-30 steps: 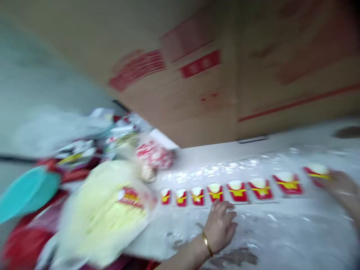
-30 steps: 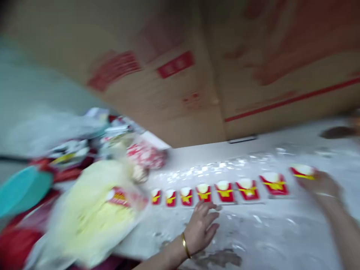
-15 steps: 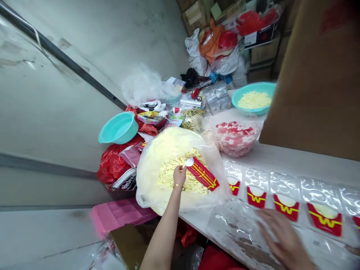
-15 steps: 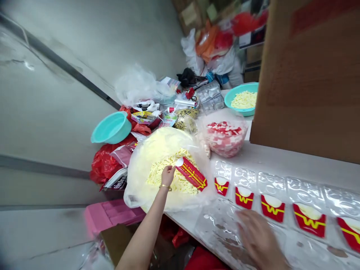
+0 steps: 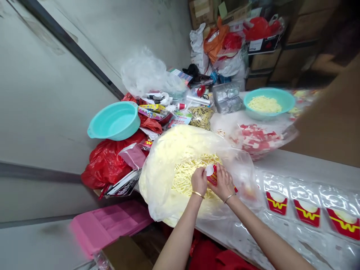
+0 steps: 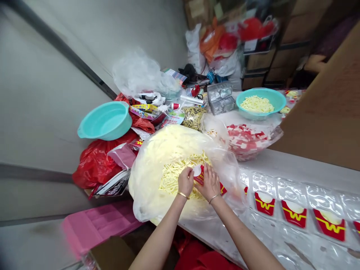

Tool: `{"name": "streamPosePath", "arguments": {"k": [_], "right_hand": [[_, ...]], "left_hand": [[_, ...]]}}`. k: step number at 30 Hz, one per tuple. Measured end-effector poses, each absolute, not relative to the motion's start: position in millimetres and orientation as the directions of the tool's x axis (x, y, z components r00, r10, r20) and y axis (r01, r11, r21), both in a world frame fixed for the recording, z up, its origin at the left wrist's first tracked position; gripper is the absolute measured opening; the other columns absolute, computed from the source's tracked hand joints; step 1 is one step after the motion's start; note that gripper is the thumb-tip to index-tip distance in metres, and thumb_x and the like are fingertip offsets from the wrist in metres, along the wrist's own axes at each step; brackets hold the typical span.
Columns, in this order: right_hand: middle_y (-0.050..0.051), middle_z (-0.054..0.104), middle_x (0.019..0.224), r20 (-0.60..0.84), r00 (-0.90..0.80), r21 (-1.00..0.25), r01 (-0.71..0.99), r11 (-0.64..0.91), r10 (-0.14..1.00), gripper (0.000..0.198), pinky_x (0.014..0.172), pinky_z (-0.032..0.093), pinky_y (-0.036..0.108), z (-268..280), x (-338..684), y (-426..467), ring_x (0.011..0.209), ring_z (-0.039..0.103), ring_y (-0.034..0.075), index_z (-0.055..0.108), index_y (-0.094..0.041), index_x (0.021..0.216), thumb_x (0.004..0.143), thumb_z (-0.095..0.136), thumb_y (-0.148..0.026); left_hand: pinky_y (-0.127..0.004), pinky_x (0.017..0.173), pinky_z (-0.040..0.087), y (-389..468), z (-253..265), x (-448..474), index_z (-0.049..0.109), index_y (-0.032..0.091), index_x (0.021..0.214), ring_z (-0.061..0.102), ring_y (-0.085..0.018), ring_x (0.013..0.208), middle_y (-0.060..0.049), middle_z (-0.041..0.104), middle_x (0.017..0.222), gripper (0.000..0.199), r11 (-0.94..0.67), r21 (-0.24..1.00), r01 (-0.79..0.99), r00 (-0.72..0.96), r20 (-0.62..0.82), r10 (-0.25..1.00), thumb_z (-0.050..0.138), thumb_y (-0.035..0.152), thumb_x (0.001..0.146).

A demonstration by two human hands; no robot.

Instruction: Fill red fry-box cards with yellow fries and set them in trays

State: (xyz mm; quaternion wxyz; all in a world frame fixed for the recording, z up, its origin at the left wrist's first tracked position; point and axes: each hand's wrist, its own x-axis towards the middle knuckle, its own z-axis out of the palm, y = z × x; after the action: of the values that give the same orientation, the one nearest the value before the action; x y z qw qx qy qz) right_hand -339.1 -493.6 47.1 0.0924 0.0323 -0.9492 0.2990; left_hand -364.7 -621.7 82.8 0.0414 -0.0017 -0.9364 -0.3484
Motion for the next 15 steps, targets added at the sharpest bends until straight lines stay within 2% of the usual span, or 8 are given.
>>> {"name": "streamPosePath", "arguments": {"k": [2,4,6,9,10,12,13,15], "right_hand": [[0.02,0.047,0.131,0.189,-0.982,-0.563,-0.115,0.819,-0.008,0.086,0.098,0.034,0.049,44,-348,-500,0.121,0.043,0.033,0.016,-0.012,0.143,0.076,0.059,-0.042],[0.019,0.052,0.124,0.171,-0.985,-0.577,-0.108,0.809,-0.009,0.08,0.095,0.037,0.047,43,-355,-503,0.114,0.048,0.032,0.022,-0.012,0.141,0.076,0.058,-0.041],[0.019,0.052,0.123,0.162,-0.987,-0.585,-0.084,0.807,0.015,0.079,0.094,0.038,0.047,46,-361,-501,0.114,0.048,0.032,0.024,-0.011,0.14,0.075,0.058,-0.041],[0.022,0.043,0.135,0.198,-0.979,-0.557,-0.079,0.827,0.04,0.087,0.1,0.032,0.052,58,-367,-498,0.124,0.039,0.035,0.016,-0.01,0.142,0.074,0.058,-0.043],[0.022,0.039,0.139,0.218,-0.976,-0.546,-0.108,0.831,0.016,0.089,0.102,0.029,0.054,64,-367,-498,0.128,0.035,0.035,0.013,-0.01,0.143,0.074,0.059,-0.043],[0.02,0.038,0.141,0.229,-0.969,-0.561,-0.208,0.801,-0.092,0.09,0.104,0.028,0.053,76,-363,-499,0.13,0.034,0.034,0.013,-0.012,0.144,0.074,0.059,-0.042],[0.019,0.042,0.138,0.215,-0.967,-0.596,-0.24,0.766,-0.137,0.088,0.103,0.031,0.05,80,-359,-500,0.127,0.038,0.033,0.016,-0.012,0.143,0.073,0.06,-0.041],[0.018,0.05,0.13,0.137,-0.981,-0.701,-0.196,0.686,-0.14,0.081,0.098,0.04,0.045,83,-349,-503,0.119,0.048,0.031,0.026,-0.012,0.14,0.071,0.061,-0.039]], "left_hand": [[-0.024,0.066,0.039,-624,84,-364,0.053,0.019,0.076,0.052,-0.013,0.068,0.001,0.055,0.07,0.015,0.715,0.699,0.037,-0.999,0.051,0.002,0.043,0.022,0.086],[-0.023,0.064,0.039,-631,86,-371,0.052,0.019,0.079,0.052,-0.012,0.065,0.002,0.054,0.07,0.012,0.629,0.777,-0.016,-0.999,0.013,-0.042,0.043,0.024,0.086],[-0.022,0.063,0.041,-641,89,-381,0.05,0.019,0.082,0.053,-0.012,0.066,0.002,0.054,0.072,0.009,0.501,0.858,-0.114,-0.985,-0.03,-0.172,0.044,0.025,0.085],[-0.021,0.06,0.043,-656,98,-389,0.047,0.018,0.079,0.053,-0.012,0.067,0.001,0.053,0.071,0.009,0.296,0.92,-0.258,-0.925,-0.146,-0.351,0.047,0.027,0.081],[-0.021,0.059,0.042,-659,102,-388,0.047,0.018,0.077,0.053,-0.011,0.065,0.002,0.053,0.069,0.011,0.242,0.927,-0.288,-0.918,-0.195,-0.344,0.05,0.029,0.079],[-0.02,0.057,0.042,-662,108,-381,0.048,0.017,0.075,0.051,-0.01,0.06,0.002,0.052,0.066,0.017,0.172,0.934,-0.312,-0.937,-0.272,-0.221,0.056,0.032,0.074],[-0.02,0.057,0.042,-662,110,-376,0.049,0.017,0.075,0.051,-0.01,0.059,0.002,0.053,0.066,0.02,0.158,0.938,-0.31,-0.948,-0.291,-0.133,0.059,0.035,0.073],[-0.021,0.058,0.044,-665,114,-370,0.053,0.016,0.077,0.055,-0.011,0.061,0.0,0.057,0.069,0.024,0.209,0.931,-0.3,-0.949,-0.314,0.033,0.058,0.039,0.075]]}}
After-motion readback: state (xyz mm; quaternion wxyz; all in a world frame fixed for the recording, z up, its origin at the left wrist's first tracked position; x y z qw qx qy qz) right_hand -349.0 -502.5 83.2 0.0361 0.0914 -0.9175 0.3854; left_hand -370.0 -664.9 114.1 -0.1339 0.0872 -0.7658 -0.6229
